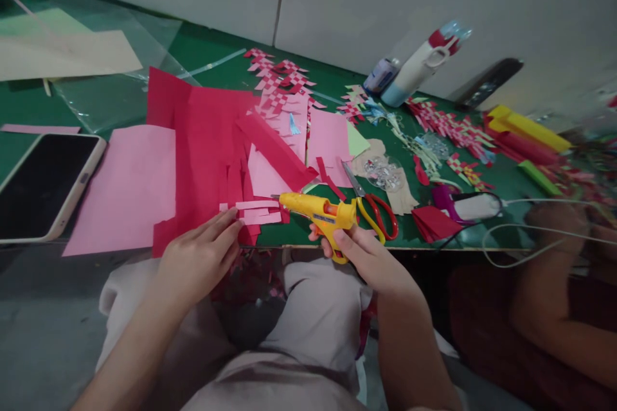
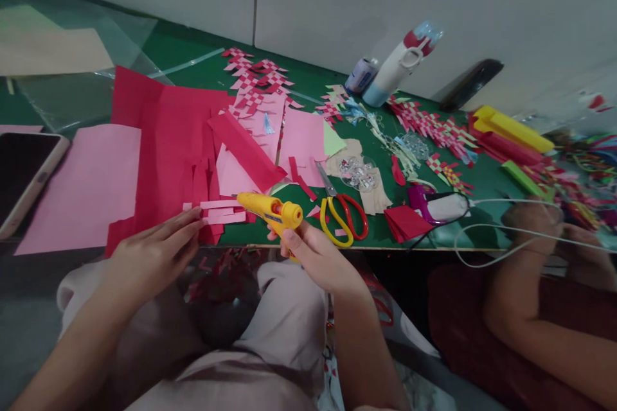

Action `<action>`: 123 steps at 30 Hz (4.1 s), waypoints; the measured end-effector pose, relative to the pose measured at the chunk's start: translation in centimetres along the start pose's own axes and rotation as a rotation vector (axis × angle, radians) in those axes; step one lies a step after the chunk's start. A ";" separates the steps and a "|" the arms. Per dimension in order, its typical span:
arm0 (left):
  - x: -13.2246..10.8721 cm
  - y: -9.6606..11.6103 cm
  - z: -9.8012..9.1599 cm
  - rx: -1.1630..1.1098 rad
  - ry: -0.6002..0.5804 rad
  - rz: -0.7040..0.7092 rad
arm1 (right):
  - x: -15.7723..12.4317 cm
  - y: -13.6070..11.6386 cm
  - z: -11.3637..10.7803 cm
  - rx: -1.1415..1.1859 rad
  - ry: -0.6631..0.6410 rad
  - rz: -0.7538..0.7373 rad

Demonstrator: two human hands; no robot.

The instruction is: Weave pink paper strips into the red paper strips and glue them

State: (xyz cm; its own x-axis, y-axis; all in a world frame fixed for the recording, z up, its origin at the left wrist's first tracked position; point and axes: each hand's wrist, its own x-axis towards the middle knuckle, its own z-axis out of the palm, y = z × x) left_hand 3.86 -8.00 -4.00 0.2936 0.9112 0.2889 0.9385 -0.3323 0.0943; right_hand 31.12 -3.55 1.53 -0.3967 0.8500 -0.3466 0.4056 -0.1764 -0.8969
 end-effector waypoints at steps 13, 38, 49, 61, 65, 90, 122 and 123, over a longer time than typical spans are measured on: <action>-0.3 -0.6 0.6 0.008 0.007 0.076 | 2.0 0.3 2.5 0.119 0.096 0.098; -0.1 -0.5 0.3 0.042 0.059 0.089 | 6.1 0.1 5.2 -0.339 0.269 -0.086; 0.3 -0.4 0.2 0.060 0.084 0.106 | 6.1 -0.1 5.2 -0.410 0.265 -0.085; 0.1 -0.7 0.6 0.049 0.138 0.114 | 6.3 -0.2 5.2 -0.428 0.293 -0.151; 0.0 -0.7 0.8 0.055 0.139 0.110 | 6.4 -0.1 5.2 -0.407 0.312 -0.163; 0.1 -0.7 0.6 0.061 0.127 0.132 | 6.7 -0.3 6.1 -0.203 0.340 -0.018; -0.2 -1.0 0.8 0.044 0.119 0.160 | 6.7 0.0 7.2 -0.476 0.465 -0.032; -0.3 -1.0 0.9 0.048 0.125 0.151 | 6.7 0.0 7.2 -0.481 0.465 -0.031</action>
State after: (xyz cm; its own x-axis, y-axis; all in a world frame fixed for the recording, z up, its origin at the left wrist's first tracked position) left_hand 2.96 -7.68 -5.01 0.4098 0.8133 0.4130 0.8939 -0.4483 -0.0043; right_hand 22.55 -1.45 -2.72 -0.0610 0.9956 -0.0715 0.7644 0.0005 -0.6448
